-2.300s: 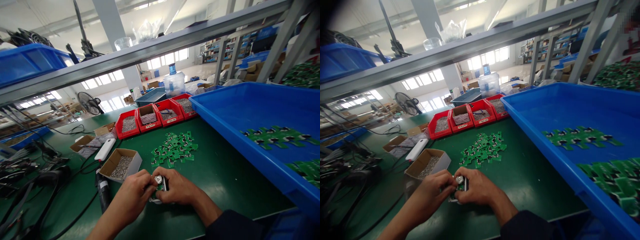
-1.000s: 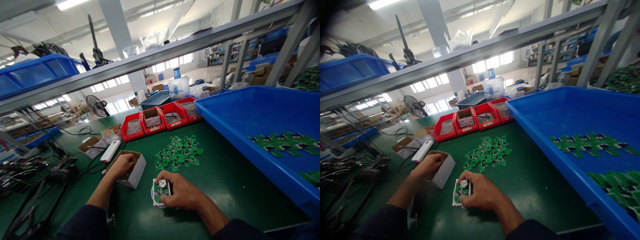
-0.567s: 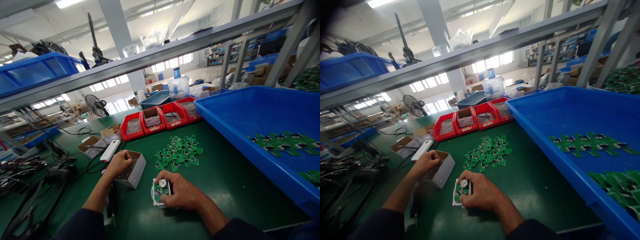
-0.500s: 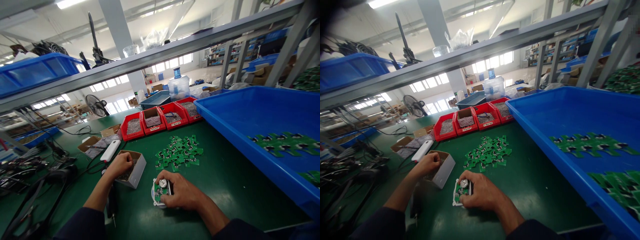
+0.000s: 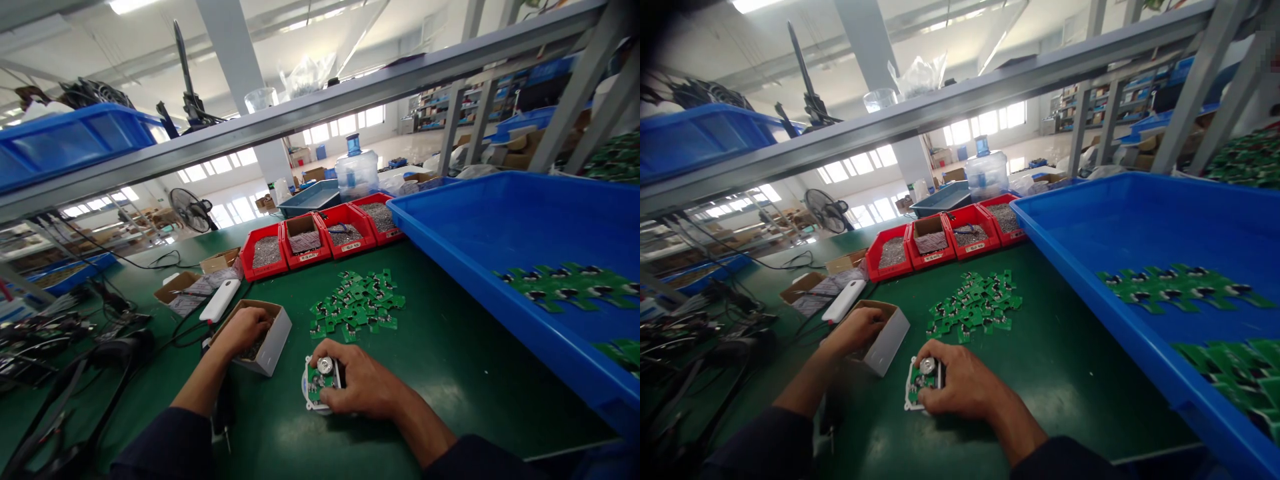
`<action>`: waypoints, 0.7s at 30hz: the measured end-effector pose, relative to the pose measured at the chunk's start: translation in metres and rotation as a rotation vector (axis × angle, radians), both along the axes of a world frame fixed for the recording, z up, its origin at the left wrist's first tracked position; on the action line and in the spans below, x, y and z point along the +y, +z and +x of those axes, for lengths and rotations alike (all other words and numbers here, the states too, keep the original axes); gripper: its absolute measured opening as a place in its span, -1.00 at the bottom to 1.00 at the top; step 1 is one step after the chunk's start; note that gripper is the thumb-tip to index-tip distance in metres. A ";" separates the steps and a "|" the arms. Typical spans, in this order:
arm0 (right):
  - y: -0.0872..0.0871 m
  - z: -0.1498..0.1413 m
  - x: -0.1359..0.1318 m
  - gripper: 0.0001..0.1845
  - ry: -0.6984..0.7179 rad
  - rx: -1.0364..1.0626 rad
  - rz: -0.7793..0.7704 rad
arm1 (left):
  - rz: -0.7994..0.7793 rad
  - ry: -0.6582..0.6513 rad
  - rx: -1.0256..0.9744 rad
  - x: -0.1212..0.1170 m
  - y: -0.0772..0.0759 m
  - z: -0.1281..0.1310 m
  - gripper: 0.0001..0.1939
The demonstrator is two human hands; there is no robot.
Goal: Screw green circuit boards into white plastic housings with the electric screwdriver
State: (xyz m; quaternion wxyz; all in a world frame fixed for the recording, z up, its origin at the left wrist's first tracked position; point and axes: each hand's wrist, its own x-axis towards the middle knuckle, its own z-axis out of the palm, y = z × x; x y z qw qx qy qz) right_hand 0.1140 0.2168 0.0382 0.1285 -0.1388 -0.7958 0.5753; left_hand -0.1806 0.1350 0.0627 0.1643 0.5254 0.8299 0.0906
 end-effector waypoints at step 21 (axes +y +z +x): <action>-0.005 -0.002 0.000 -0.60 -0.012 0.018 -0.002 | 0.414 0.186 -0.506 -0.018 0.022 0.017 -0.59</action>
